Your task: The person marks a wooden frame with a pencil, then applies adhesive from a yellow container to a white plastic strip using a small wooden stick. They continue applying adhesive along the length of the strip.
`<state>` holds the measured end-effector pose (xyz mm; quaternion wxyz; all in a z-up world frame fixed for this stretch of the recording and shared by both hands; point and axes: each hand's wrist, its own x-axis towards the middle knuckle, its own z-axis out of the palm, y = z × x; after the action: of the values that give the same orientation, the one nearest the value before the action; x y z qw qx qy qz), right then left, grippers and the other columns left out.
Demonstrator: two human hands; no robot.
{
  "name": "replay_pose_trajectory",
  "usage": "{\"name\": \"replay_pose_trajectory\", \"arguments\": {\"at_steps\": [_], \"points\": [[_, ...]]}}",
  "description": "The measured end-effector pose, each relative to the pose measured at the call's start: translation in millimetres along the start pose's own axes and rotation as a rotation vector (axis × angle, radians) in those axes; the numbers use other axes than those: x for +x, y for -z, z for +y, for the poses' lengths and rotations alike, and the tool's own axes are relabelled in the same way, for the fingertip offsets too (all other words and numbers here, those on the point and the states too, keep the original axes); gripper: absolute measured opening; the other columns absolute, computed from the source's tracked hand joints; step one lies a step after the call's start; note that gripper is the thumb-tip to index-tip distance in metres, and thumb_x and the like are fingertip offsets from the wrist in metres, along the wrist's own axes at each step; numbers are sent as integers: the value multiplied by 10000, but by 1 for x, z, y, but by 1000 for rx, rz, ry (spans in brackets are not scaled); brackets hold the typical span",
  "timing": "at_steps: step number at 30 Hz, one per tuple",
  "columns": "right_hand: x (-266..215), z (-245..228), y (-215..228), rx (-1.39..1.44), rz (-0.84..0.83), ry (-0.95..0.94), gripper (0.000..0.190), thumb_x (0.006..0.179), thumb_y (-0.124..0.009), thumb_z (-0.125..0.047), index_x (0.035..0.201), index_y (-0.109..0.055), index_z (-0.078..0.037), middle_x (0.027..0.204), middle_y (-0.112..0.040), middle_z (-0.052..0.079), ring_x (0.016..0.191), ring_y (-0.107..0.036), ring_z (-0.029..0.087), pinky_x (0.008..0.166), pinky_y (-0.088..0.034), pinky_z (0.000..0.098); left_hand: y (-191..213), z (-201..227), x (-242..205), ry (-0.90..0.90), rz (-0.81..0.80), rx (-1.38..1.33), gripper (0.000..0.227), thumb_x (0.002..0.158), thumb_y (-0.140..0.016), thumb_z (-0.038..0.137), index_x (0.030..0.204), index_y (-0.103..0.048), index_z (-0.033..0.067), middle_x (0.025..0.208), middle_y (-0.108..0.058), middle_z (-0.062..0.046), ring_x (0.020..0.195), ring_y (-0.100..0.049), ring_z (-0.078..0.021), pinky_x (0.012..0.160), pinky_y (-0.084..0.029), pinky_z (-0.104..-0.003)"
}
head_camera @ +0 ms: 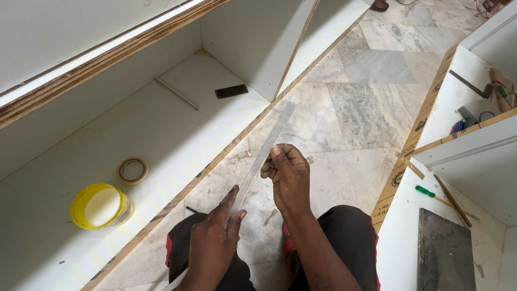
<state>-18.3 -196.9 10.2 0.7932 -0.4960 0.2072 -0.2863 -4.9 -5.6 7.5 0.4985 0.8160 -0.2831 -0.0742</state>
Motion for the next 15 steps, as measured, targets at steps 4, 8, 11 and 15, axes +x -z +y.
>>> {"name": "replay_pose_trajectory", "arguments": {"at_steps": [4,8,11,15], "points": [[-3,0,-2,-1,-18,4,187,1059,-597,-198,1048,-653,-20,847,-693,62,708,-661,121,643,-565,283,2,0,-1,-39,17,9,467,930,-697,198,1365,-626,41,1095,-759,-234,925,-778,-326,698,-636,-373],[-3,0,-2,48,2,-42,207,1051,-535,-201,1028,-644,-27,860,-700,64,725,-688,136,660,-586,296,6,7,0,262,-117,-16,523,913,-687,245,1416,-605,126,1084,-763,-189,806,-819,-271,651,-641,-363],[-4,3,1,102,-13,-47,229,1065,-519,-221,966,-617,-39,868,-697,86,738,-706,162,663,-603,319,6,3,0,113,-31,1,478,915,-705,230,1360,-622,76,1087,-760,-219,890,-803,-296,664,-643,-366],[-5,5,3,127,-23,-25,329,1116,-512,-305,875,-558,-87,814,-675,112,688,-701,187,611,-607,325,2,-1,-4,52,-20,7,474,924,-700,218,1363,-617,63,1098,-756,-225,927,-789,-319,696,-643,-375]]}}
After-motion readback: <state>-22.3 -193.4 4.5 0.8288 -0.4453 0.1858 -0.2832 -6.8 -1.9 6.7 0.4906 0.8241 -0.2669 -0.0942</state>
